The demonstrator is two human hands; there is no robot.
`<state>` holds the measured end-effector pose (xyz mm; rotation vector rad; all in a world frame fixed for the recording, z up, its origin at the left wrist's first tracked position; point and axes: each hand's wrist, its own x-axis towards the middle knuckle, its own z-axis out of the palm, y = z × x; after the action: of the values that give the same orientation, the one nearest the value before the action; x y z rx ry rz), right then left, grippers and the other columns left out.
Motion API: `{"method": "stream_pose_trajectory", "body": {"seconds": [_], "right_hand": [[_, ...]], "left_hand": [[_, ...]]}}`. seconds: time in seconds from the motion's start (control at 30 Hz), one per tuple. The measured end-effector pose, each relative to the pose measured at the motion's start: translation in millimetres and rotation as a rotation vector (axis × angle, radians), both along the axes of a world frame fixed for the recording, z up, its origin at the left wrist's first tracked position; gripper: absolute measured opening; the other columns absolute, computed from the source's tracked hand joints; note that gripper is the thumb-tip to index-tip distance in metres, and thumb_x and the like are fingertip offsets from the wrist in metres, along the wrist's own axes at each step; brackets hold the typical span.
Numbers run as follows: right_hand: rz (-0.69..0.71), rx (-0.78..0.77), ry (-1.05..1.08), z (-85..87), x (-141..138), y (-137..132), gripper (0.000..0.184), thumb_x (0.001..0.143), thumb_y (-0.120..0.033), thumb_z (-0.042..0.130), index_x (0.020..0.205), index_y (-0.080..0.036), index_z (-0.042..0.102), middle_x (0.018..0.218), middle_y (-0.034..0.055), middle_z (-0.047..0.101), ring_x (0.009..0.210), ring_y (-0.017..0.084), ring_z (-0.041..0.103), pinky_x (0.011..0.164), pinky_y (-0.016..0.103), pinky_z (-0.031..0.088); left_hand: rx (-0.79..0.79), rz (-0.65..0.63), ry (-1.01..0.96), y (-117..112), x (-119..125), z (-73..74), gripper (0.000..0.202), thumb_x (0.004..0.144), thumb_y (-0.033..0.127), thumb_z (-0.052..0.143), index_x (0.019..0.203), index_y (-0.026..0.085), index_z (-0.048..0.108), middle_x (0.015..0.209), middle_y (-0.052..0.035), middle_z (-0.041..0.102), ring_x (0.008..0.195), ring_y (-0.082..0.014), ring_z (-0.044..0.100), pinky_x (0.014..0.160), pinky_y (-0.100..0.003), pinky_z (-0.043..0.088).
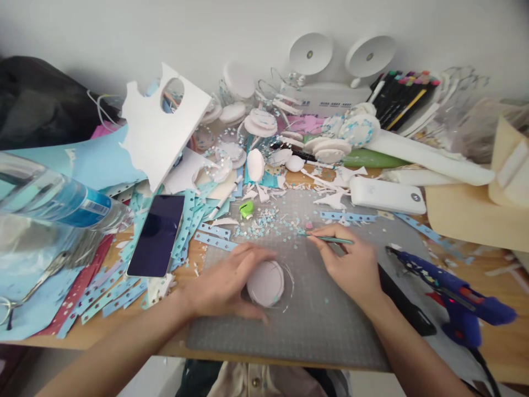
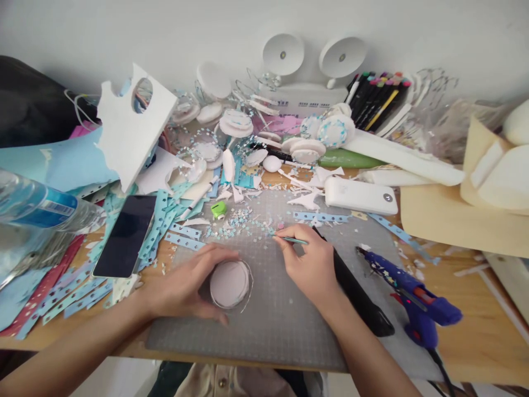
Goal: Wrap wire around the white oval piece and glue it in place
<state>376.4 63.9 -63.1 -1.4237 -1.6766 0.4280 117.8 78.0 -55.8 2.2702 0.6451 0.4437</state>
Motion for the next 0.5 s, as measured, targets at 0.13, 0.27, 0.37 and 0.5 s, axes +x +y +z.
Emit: {"method": "stream_pose_trajectory", "body": {"seconds": [0.13,0.27,0.37,0.5], "right_hand": [[-0.035,0.060,0.090,8.3,-4,-2,0.007,0.084,-0.015,0.067,0.081,-0.022,0.067,0.082,0.0024,0.071,0.080,0.017,0.069,0.074,0.030,0.054],[0.035,0.127,0.263,19.2,-12,-8,0.014,0.081,-0.009,0.067,0.082,-0.023,0.067,0.080,0.0013,0.071,0.078,0.017,0.070,0.071,0.030,0.056],[0.164,0.151,0.405,23.1,-22,-15,0.021,0.079,-0.003,0.067,0.084,-0.024,0.067,0.080,0.0013,0.071,0.076,0.018,0.070,0.067,0.031,0.057],[0.308,0.176,0.441,21.3,-33,-23,0.030,0.076,0.002,0.065,0.091,-0.024,0.069,0.083,0.0031,0.073,0.073,0.019,0.069,0.064,0.033,0.055]], "left_hand": [[0.033,-0.022,-0.088,4,2,3.7,0.112,0.051,0.064,0.083,0.140,0.021,0.030,0.129,-0.0178,0.054,0.117,-0.0361,0.051,0.101,-0.051,0.039],[0.004,0.114,-0.221,2,2,12.1,0.063,0.078,0.052,0.071,0.129,0.022,0.048,0.121,-0.0130,0.059,0.111,-0.0289,0.055,0.095,-0.043,0.043],[0.011,0.279,-0.294,-1,3,15.3,0.024,0.090,0.030,0.061,0.113,0.021,0.060,0.104,-0.0087,0.066,0.099,-0.0225,0.060,0.087,-0.037,0.046],[-0.012,0.283,-0.372,-1,6,14.6,0.018,0.084,0.025,0.068,0.102,0.021,0.066,0.092,-0.0062,0.070,0.091,-0.0209,0.061,0.083,-0.036,0.048]]}}
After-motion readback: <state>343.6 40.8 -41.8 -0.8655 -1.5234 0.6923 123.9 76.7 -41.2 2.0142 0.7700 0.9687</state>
